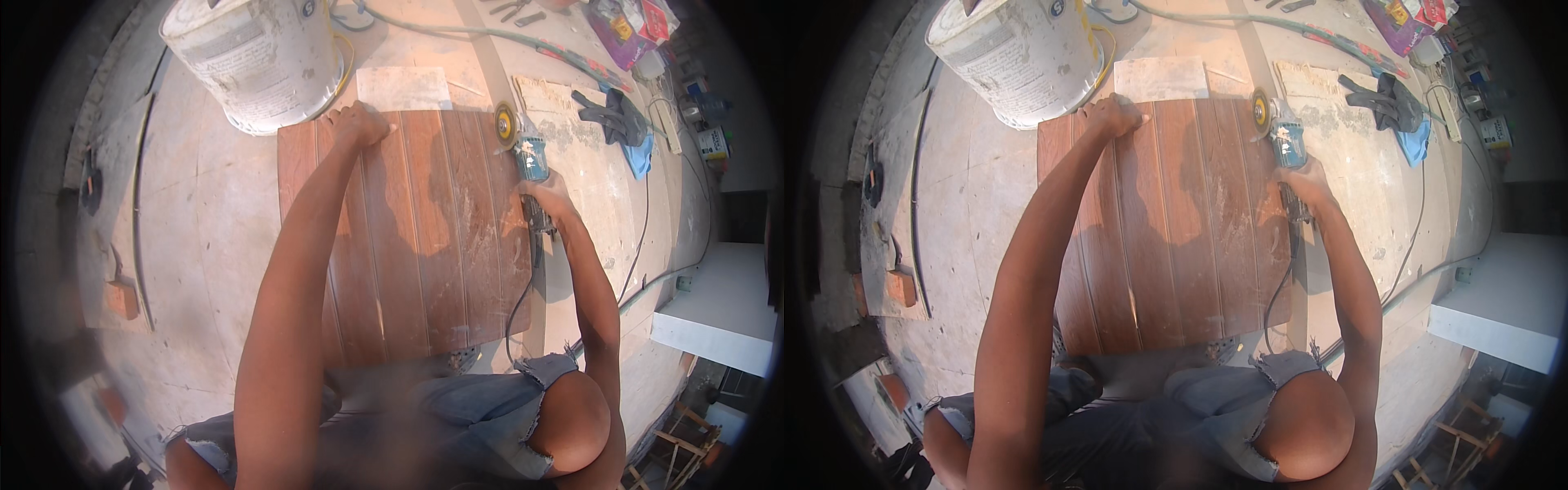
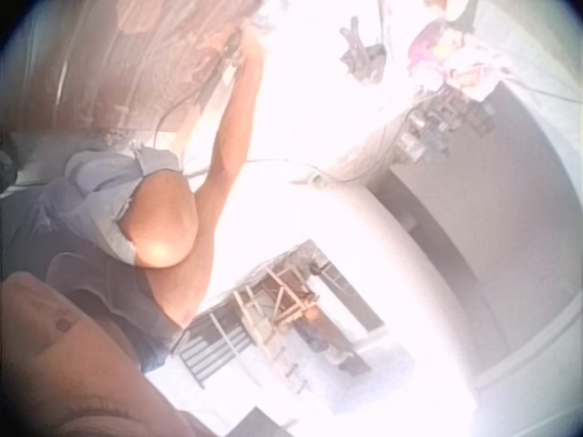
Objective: The person uses an angle grinder to grind the surface of a terracotta-colored tile. They hold the tile steady with one hand while operating the grinder with the other, moving the tool across the surface to create a textured finish.
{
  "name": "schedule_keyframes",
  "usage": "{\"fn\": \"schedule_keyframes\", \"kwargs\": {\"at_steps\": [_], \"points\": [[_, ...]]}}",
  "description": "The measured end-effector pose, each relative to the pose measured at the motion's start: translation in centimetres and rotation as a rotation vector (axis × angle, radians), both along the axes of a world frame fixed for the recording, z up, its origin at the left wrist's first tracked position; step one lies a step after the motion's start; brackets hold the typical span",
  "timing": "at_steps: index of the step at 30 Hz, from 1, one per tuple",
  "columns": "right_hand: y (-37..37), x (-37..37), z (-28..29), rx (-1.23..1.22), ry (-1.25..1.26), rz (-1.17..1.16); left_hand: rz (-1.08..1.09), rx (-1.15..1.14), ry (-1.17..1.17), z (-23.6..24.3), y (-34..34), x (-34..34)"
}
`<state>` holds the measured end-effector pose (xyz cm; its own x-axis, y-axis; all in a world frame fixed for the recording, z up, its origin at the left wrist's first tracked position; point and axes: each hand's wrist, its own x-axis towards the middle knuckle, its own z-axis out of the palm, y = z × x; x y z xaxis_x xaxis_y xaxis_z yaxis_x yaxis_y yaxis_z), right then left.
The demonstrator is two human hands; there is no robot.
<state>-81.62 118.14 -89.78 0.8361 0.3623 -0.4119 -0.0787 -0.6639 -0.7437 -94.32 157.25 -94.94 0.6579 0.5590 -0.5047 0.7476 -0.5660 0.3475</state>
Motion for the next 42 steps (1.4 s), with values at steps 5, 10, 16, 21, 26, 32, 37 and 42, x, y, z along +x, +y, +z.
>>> {"fn": "schedule_keyframes", "kwargs": {"at_steps": [5, 10, 16, 21, 26, 32, 37, 42], "points": [[0.6, -1.0, 1.2, -0.053, -0.006, 0.017, 0.018, 0.033, -0.022, -1.2, 0.5, -0.3], [0.1, -1.4, 1.0, -0.056, -0.022, 0.013, 0.010, 0.059, -0.016, -1.1, 0.2, -0.3], [-0.8, -1.4, 0.3, -0.061, -0.047, 0.019, 0.012, 0.064, -0.020, -1.0, 0.1, -0.2], [-0.9, -2.0, 0.2, -0.012, 0.003, 0.001, 0.022, 0.089, -0.015, -1.1, 0.1, -0.2], [-1.2, -2.4, 0.5, 0.013, 0.007, -0.014, -0.004, 0.055, 0.000, -0.4, -0.1, 0.0], [-0.6, -2.1, 0.6, -0.016, -0.011, 0.009, -0.008, 0.068, -0.016, -1.4, 0.3, -0.2], [-0.2, -1.4, 0.7, 0.005, -0.008, 0.004, -0.017, 0.061, -0.018, -1.4, 0.1, 0.0], [0.9, -0.3, 0.5, 0.005, 0.015, -0.008, -0.015, 0.081, -0.032, -2.9, 0.6, 0.0]]}}
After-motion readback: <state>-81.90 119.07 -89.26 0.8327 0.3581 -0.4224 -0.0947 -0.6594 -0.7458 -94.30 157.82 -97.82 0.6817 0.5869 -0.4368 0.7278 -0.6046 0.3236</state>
